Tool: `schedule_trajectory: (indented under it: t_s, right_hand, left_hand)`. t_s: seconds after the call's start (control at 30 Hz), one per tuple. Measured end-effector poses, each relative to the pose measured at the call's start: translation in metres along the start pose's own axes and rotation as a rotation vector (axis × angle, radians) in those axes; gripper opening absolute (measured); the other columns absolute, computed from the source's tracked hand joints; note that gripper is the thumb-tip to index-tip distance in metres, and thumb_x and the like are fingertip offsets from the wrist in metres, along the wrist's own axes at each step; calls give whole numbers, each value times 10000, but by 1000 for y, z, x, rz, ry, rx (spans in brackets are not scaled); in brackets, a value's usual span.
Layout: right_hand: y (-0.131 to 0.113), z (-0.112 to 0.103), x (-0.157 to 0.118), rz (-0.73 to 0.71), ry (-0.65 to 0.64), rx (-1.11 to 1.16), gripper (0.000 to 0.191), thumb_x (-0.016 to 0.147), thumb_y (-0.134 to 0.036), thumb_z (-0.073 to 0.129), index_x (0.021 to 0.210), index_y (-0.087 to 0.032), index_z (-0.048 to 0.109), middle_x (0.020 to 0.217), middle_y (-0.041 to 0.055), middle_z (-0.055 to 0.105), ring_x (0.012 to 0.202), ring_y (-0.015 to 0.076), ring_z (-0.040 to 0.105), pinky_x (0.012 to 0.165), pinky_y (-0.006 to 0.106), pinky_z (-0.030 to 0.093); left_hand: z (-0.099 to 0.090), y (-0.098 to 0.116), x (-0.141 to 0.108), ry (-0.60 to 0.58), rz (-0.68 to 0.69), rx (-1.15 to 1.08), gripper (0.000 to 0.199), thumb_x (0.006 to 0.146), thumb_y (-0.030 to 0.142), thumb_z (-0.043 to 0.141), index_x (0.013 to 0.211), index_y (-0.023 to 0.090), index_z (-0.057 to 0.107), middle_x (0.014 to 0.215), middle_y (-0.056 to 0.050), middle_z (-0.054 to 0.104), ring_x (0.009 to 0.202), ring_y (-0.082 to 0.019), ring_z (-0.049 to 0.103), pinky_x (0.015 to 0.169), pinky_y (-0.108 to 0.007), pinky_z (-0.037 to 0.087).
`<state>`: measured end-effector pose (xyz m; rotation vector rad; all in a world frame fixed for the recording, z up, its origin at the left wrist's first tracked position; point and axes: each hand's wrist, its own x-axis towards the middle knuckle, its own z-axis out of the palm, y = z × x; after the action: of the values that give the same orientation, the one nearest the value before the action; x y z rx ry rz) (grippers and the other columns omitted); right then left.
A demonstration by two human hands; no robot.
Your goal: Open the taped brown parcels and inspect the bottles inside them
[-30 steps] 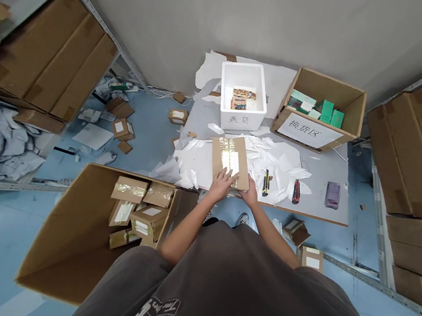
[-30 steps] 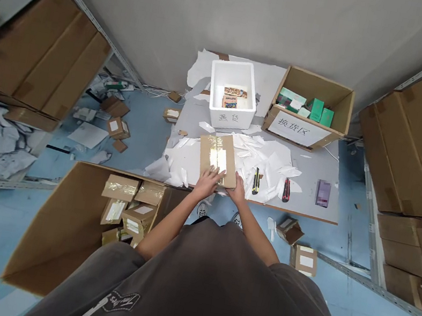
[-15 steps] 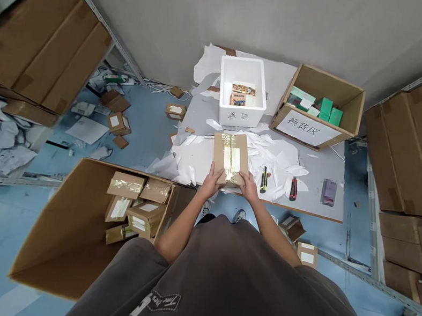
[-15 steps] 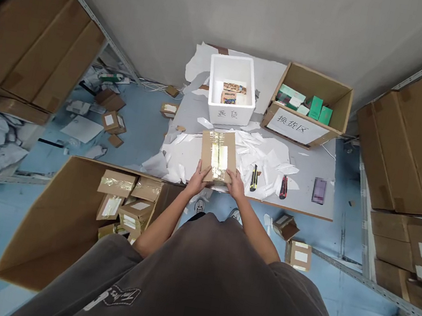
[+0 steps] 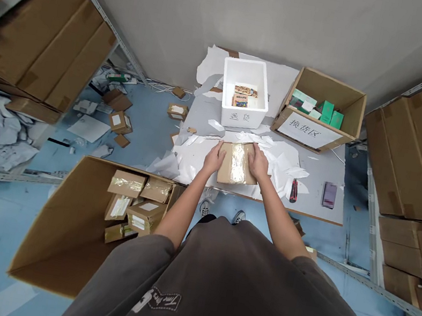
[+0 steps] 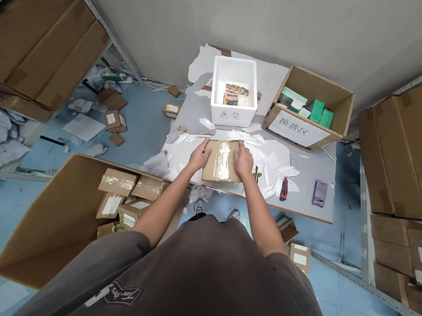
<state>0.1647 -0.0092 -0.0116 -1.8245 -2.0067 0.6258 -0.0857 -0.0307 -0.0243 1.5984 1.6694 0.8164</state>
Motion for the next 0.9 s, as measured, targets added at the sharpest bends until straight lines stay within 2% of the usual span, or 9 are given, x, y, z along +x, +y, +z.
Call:
schedule_trajectory:
  t_s: [0.1,0.17,0.23,0.33,0.43,0.53,0.63,0.8,0.9]
  right_hand:
    - [12,1,13,106,-19,-21,752,1096,-441,482,1781,-205,281,1519,181,642,1322,423,645,1175,595,502]
    - [21,-7,12,87,-29,12,705,1096,-459,498,1744,-213,372,1588,174,585,1390,395,613,1199,562,503]
    - [31,-20,0,14,-40,41,686,1078,-508,553,1701,-236,456,1698,164,465,1465,387,563,1203,551,510]
    - [43,-35,-33,-104,-79,40,754,990,-574,710,1666,-306,514,1809,129,278,1488,419,546,1165,579,538]
    - [49,-34,-69,-160,-178,28,840,895,-515,848,1653,-353,523,1834,112,206,1426,426,603,1109,578,579]
    - [47,-20,-89,-147,-209,25,851,902,-352,838,1675,-349,482,1826,122,199,1426,418,608,1077,553,605]
    - [42,-7,-91,-128,-175,11,855,909,-248,784,1692,-328,450,1809,138,214,1497,428,538,1089,553,602]
    - [37,-8,-83,-115,-181,2,829,895,-256,802,1662,-333,498,1772,130,290,1487,430,541,1124,562,580]
    - [31,-21,-74,-142,-163,5,793,924,-317,791,1663,-352,505,1756,108,335,1459,415,573,1125,551,580]
  left_hand:
    - [18,8,25,-17,-28,-41,639,1108,459,517,1700,225,463,1699,-120,535,1561,-310,512,1287,-485,437]
    - [22,15,26,8,-3,-17,649,1093,490,559,1688,239,490,1755,-118,453,1612,-340,439,1310,-518,406]
    - [18,20,12,15,53,48,675,1058,519,632,1668,249,527,1819,-109,330,1645,-386,369,1323,-548,383]
    - [10,22,-30,-77,125,158,768,932,535,814,1621,277,594,1866,-71,194,1641,-441,344,1308,-558,409]
    - [9,16,-68,-179,116,178,806,900,517,854,1621,272,588,1871,-84,160,1635,-429,369,1310,-533,417]
    - [13,10,-83,-204,101,128,708,985,488,762,1623,243,576,1873,-109,132,1626,-374,419,1298,-465,442]
    - [14,10,-79,-210,133,114,693,982,491,768,1604,240,594,1874,-110,115,1635,-363,415,1308,-441,430]
    - [7,17,-70,-226,166,143,809,850,406,913,1578,205,623,1863,-137,153,1670,-409,334,1336,-459,397]
    - [-3,21,-65,-163,135,149,789,825,335,923,1557,227,648,1834,-126,264,1645,-401,387,1316,-464,431]
